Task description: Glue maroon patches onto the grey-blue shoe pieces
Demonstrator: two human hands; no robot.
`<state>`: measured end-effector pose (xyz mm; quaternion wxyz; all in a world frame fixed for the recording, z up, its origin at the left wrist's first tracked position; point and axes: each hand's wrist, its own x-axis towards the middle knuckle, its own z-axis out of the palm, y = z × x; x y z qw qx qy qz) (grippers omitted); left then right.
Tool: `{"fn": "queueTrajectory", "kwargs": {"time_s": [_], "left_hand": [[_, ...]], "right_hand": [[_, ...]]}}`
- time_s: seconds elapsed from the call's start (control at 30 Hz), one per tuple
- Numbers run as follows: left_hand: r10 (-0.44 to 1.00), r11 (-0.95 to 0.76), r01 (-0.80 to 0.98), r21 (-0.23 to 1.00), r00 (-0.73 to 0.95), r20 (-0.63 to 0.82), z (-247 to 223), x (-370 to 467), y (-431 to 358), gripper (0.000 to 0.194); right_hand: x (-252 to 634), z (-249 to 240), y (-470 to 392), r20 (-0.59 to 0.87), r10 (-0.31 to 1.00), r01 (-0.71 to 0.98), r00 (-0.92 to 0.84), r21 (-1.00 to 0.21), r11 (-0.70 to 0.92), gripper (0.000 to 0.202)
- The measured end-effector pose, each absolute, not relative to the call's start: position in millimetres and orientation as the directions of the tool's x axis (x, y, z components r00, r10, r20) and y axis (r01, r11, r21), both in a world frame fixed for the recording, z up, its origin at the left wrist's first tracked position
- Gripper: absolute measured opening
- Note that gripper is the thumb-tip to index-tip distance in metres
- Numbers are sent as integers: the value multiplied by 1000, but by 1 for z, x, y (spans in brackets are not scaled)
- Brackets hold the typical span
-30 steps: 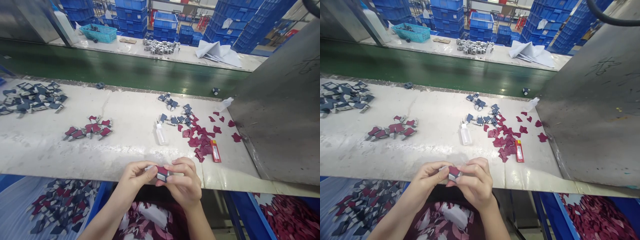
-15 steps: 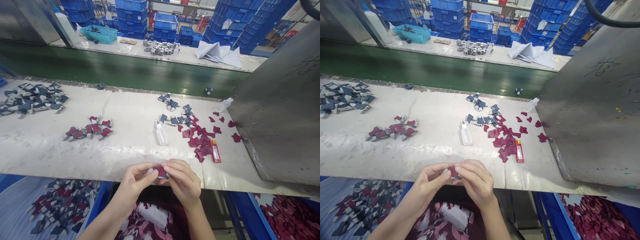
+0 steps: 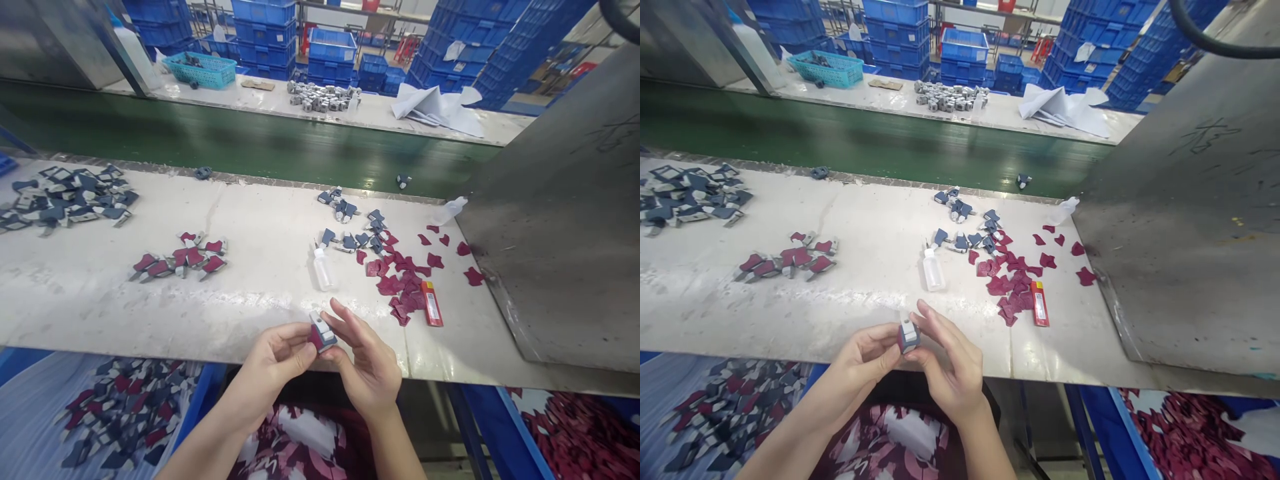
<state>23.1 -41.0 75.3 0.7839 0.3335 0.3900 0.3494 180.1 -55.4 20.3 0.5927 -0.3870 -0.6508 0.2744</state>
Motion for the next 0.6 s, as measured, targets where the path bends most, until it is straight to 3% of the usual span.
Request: {"fn": "queueTrajectory", "kwargs": {"time_s": [0.27,0.4,0.53,0.6], "left_hand": [[794,557,-391,733,508,-333,70,25,-42,30],[807,557,-374,742,457,-375,70,29,-42,26],[868,494,-238,836,194,-458,61,29,-40,32],[921,389,-55,920,-2,-389,54,17,-35,35]], "right_hand": [[177,29,-57,611,790,244,-53,-759,604,62],[175,28,-58,587,809,235,-21,-784,575,59],[174,25,-57,485,875,225,17,-854,469,50],[177,25,-54,453,892,272,10,-859,433,44]]}}
